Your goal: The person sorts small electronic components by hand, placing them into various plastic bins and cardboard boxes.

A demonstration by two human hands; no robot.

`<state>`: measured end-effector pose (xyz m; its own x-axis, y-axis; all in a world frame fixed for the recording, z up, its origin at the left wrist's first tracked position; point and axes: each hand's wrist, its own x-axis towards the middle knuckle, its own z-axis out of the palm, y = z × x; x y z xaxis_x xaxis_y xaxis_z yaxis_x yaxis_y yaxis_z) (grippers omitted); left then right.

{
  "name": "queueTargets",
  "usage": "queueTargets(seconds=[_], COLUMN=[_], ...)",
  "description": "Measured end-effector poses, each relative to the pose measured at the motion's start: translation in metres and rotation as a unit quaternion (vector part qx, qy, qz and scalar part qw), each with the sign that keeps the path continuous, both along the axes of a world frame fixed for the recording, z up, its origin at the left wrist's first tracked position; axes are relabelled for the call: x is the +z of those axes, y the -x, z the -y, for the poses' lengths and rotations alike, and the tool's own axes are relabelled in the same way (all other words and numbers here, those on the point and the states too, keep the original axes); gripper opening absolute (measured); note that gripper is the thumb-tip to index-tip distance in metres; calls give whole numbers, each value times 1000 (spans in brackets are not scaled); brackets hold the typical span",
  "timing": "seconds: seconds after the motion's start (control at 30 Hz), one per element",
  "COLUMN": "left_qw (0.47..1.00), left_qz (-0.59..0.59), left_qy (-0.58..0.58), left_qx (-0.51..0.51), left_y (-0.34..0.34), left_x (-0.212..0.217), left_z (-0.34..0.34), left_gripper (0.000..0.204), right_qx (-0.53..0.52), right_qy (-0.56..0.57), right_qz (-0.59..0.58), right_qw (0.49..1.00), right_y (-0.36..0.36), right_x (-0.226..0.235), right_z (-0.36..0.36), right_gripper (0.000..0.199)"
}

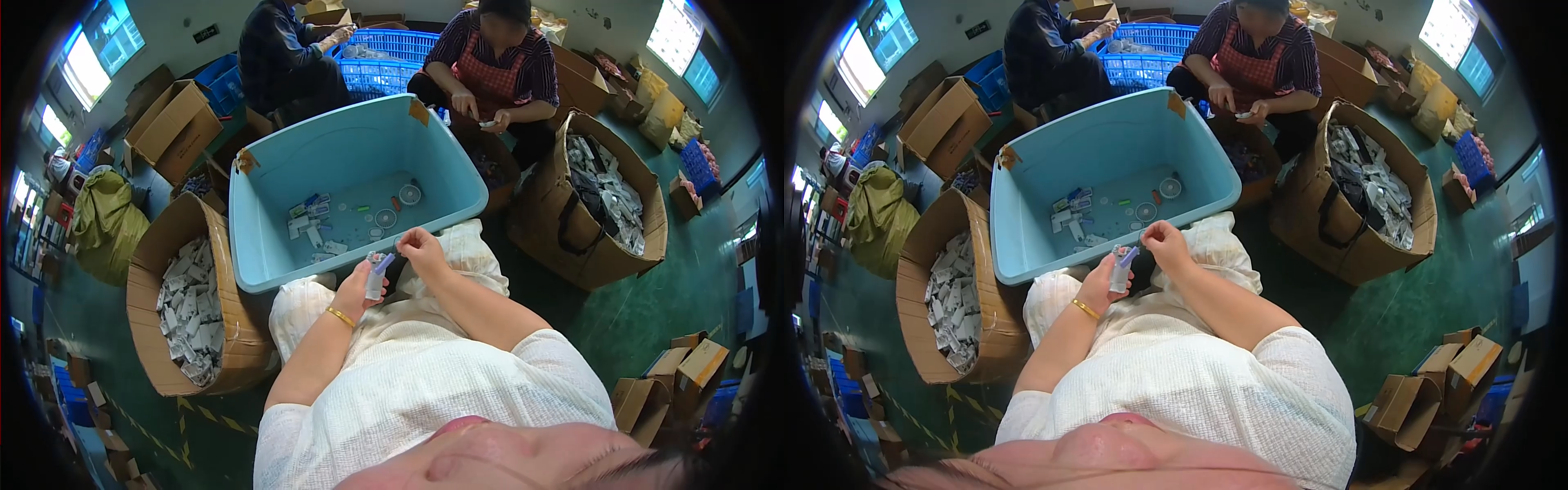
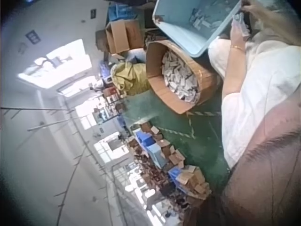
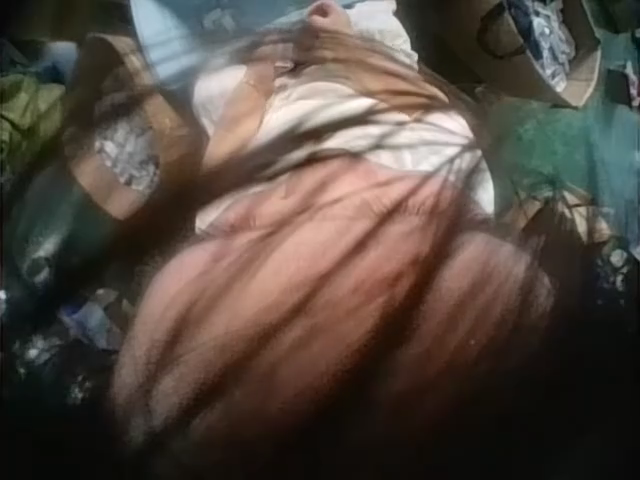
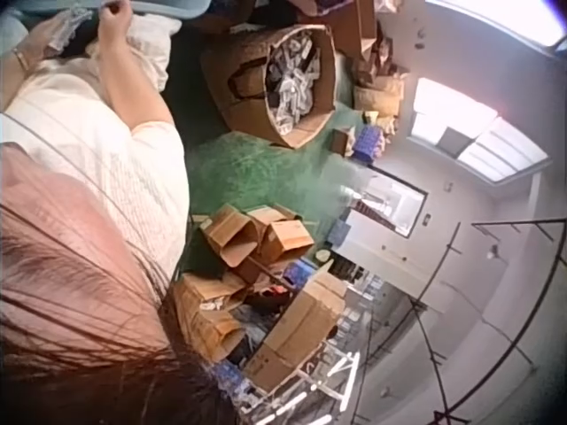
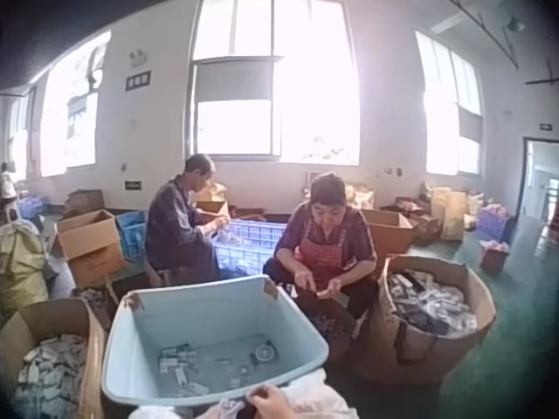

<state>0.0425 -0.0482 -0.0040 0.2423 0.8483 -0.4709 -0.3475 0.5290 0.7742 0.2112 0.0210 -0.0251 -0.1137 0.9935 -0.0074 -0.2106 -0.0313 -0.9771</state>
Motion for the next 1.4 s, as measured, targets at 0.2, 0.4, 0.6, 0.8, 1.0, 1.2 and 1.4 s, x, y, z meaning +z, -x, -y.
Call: queueTargets(seconds=[0.2,0.4,0.6,0.8,1.0,1.2,1.4], left_qw=[996,977,984,986,994,988,867], left_qz=[30,63,65,75,61,65,352], left_qy=[3,9,12,16,40,37,17], left_qx=[83,201,167,146,81,137,352], left_y=[1,22,12,15,0,23,61], left_x=[0,-3,-7,-10,-5,-12,20], left_z=[-3,-10,-10,-9,-16,-10,-25], left_gripper=[32,38,41,44,52,46,31], right_qx=[-87,-112,-70,-92,-211,-139,110], right_qy=[71,86,81,74,-120,-17,-257], right_qz=[-139,-120,-59,-18,117,214,437], right_qw=[984,983,993,993,963,967,855], right_y=[-5,-24,-20,-41,-139,-105,-37], right_x=[4,23,26,53,67,55,14], right_z=[-7,-14,-7,-33,-155,-148,-55], right_gripper=[10,11,9,19,49,53,40])
